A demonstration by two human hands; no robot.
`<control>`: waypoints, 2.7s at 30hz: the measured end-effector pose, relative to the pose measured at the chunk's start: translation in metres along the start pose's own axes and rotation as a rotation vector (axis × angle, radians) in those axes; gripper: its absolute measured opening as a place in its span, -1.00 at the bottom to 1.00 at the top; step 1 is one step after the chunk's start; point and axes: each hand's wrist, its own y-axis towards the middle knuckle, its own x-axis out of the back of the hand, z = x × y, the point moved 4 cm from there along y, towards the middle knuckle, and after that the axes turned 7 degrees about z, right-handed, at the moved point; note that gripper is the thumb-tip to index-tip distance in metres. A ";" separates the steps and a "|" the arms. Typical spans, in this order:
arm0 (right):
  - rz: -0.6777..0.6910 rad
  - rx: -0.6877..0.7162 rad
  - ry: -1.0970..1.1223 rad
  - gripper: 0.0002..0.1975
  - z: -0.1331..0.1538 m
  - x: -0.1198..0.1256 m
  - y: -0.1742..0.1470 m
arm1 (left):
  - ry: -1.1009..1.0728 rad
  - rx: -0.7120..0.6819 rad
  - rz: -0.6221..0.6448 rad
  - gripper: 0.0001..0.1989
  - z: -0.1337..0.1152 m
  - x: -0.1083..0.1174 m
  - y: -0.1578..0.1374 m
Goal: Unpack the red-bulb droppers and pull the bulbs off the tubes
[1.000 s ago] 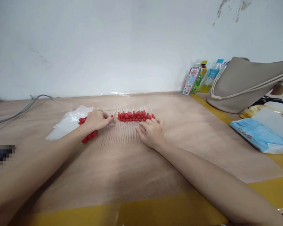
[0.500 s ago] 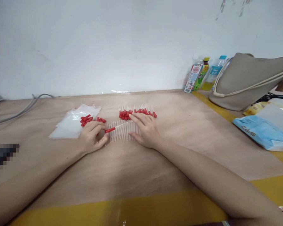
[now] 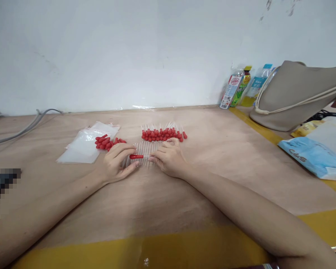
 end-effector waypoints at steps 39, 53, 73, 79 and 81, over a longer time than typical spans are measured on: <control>-0.283 0.351 -0.177 -0.93 0.025 0.024 -0.019 | 0.029 -0.254 0.142 -0.90 -0.019 0.001 0.002; -0.207 -0.089 -0.127 -0.81 -0.015 0.023 -0.023 | 0.065 0.336 0.008 -0.83 0.053 0.049 -0.012; -0.071 -0.225 -0.218 -0.78 -0.008 -0.002 0.008 | 0.081 0.759 0.192 -0.72 0.069 0.048 -0.050; 0.037 -0.249 -0.204 -0.80 0.004 -0.004 0.008 | 0.143 0.508 0.183 -0.73 0.049 0.040 -0.012; 0.086 -0.268 -0.196 -0.77 0.008 -0.004 0.008 | 0.138 0.476 0.212 -0.72 0.049 0.029 0.007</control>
